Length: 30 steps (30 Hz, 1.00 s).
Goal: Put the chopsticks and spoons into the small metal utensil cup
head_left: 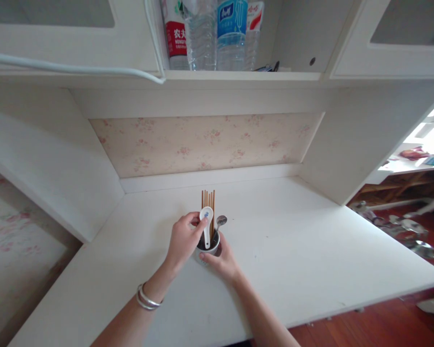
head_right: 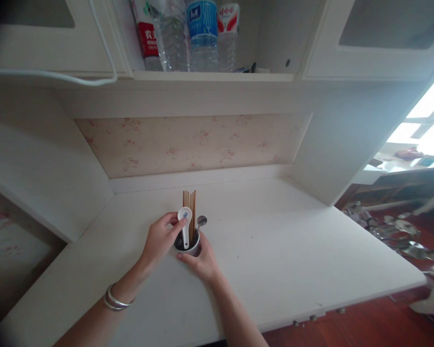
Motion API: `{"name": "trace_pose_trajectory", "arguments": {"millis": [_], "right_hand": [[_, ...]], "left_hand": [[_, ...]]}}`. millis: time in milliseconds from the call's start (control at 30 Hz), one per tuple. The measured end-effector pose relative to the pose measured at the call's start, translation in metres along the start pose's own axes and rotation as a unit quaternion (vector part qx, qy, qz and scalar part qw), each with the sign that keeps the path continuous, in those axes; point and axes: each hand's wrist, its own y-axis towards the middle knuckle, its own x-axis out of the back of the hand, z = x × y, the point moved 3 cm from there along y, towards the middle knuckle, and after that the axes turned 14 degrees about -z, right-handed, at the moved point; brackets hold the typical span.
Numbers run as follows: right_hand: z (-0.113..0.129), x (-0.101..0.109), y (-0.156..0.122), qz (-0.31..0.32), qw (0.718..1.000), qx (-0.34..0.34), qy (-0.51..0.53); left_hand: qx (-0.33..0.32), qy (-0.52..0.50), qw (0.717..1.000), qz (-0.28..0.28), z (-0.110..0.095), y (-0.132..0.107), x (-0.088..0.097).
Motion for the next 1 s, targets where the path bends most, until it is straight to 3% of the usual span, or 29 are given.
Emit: {"name": "trace_pose_trajectory", "arguments": {"millis": [233,333,533,667,867,1000], "right_hand": [[0.002,0.001,0.000,-0.006,0.998,0.041,-0.046],[0.001,0.006,-0.002,-0.038,0.989,0.082,-0.114],[-0.008,0.012,-0.010,-0.098,0.980,0.095,-0.148],[-0.004,0.013,-0.009,-0.098,0.977,0.097,-0.163],[0.007,0.012,-0.008,-0.036,0.987,0.053,-0.146],[0.005,0.012,-0.011,-0.051,0.990,0.047,-0.121]], "left_hand": [[-0.131,0.102,0.986,0.017,0.009,-0.022,-0.003],[-0.136,0.107,0.985,0.001,0.017,-0.026,-0.003],[-0.070,0.034,0.997,-0.005,0.033,-0.030,-0.004],[0.033,-0.077,0.996,0.021,0.043,-0.042,-0.001],[0.150,-0.213,0.963,0.067,0.059,-0.063,-0.002],[0.201,-0.287,0.930,0.106,0.060,-0.067,-0.008]]}}
